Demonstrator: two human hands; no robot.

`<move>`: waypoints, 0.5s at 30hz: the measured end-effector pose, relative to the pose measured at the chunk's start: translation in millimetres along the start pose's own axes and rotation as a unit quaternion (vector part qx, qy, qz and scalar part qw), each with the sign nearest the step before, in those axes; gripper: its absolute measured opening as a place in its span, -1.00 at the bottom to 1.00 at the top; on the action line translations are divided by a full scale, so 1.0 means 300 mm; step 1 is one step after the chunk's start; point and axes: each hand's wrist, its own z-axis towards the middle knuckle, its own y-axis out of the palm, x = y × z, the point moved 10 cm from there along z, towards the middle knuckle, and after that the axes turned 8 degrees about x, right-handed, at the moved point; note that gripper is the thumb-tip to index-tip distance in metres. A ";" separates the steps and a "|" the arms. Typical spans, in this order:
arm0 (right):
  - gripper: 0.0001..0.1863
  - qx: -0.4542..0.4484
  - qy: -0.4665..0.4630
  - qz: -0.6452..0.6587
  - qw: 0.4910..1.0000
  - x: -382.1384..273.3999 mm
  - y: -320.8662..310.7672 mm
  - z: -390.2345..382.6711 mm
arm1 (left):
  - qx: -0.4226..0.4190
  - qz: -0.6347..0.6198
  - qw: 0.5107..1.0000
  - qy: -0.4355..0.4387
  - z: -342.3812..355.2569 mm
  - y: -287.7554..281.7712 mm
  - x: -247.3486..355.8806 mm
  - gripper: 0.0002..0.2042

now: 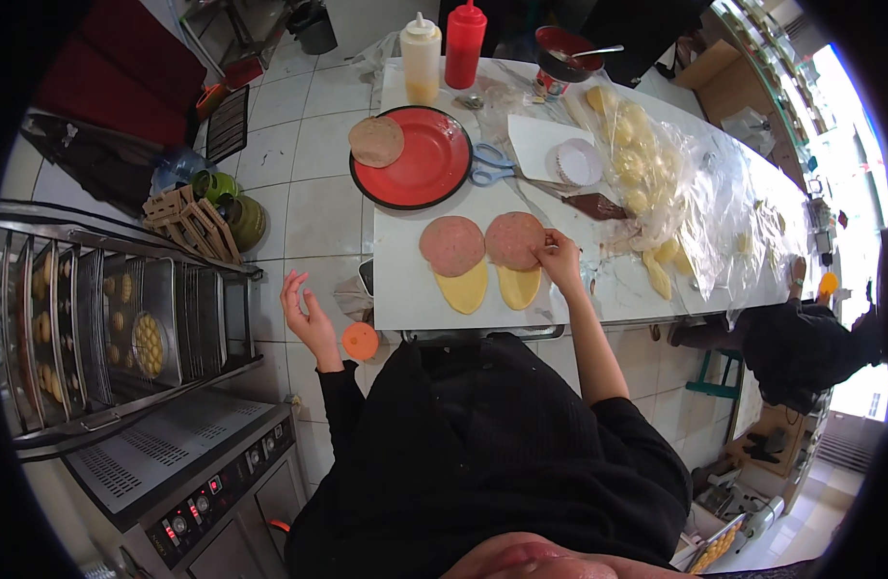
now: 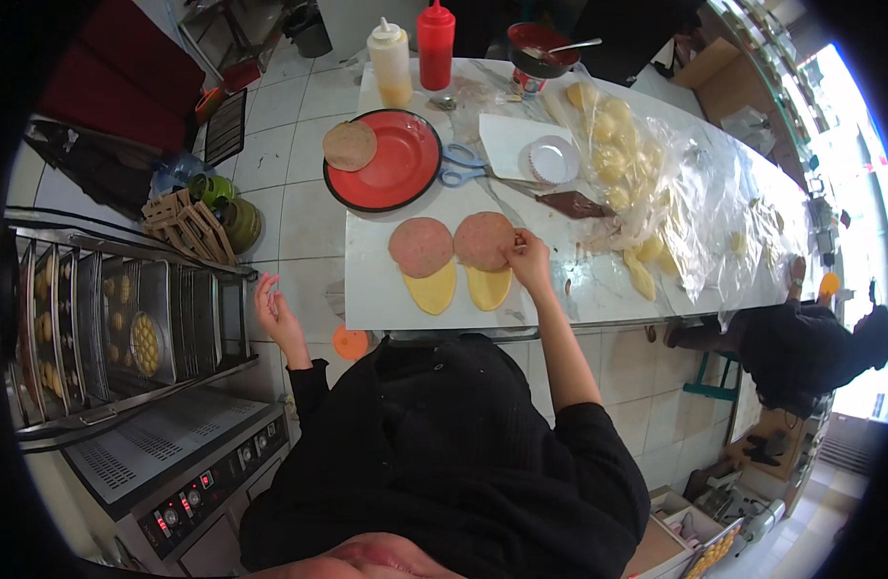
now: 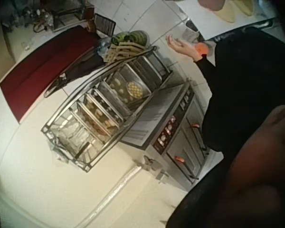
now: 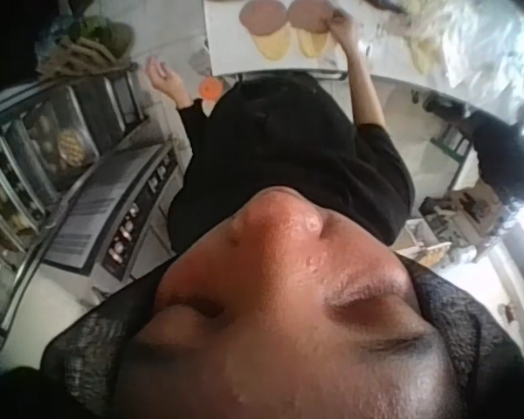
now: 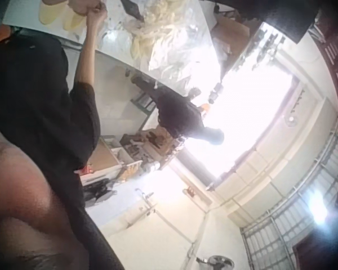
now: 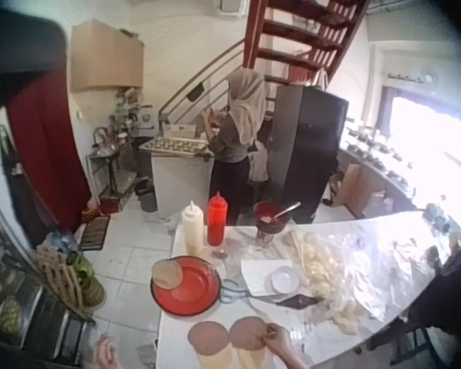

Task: The person flattens dough with a rolling pin, places ham and cheese on it, rolls the dough into a cylinder, slices the cylinder into sections with a scraper, and places the sections into paper baking cups.

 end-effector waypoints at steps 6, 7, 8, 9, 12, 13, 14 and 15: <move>-0.58 0.118 -0.116 -0.145 0.976 -0.118 -0.068 -0.053 | -0.073 0.012 0.995 0.069 -0.071 0.161 0.160 -0.79; -0.56 0.185 -0.198 -0.198 0.942 -0.191 -0.100 -0.093 | -0.124 0.002 0.988 0.090 -0.112 0.212 0.201 -0.77; -0.56 0.182 -0.197 -0.197 0.943 -0.204 -0.094 -0.117 | -0.171 -0.006 0.979 0.109 -0.163 0.253 0.231 -0.76; -0.57 0.156 -0.221 -0.204 0.941 -0.230 -0.067 -0.154 | -0.230 -0.007 0.964 0.133 -0.228 0.300 0.248 -0.71; -0.63 0.011 -0.266 -0.233 0.935 -0.173 0.108 -0.314 | -0.420 -0.002 0.868 0.263 -0.477 0.425 0.273 -0.52; -0.61 -0.073 -0.265 -0.239 0.931 -0.195 0.176 -0.392 | -0.475 0.061 0.823 0.306 -0.559 0.451 0.269 -0.43; -0.56 -0.083 -0.319 -0.246 0.912 -0.226 0.210 -0.468 | -0.502 0.075 0.801 0.319 -0.618 0.462 0.247 -0.41; -0.48 -0.107 -0.348 -0.266 0.893 -0.199 0.255 -0.518 | -0.527 0.088 0.777 0.331 -0.668 0.465 0.220 -0.39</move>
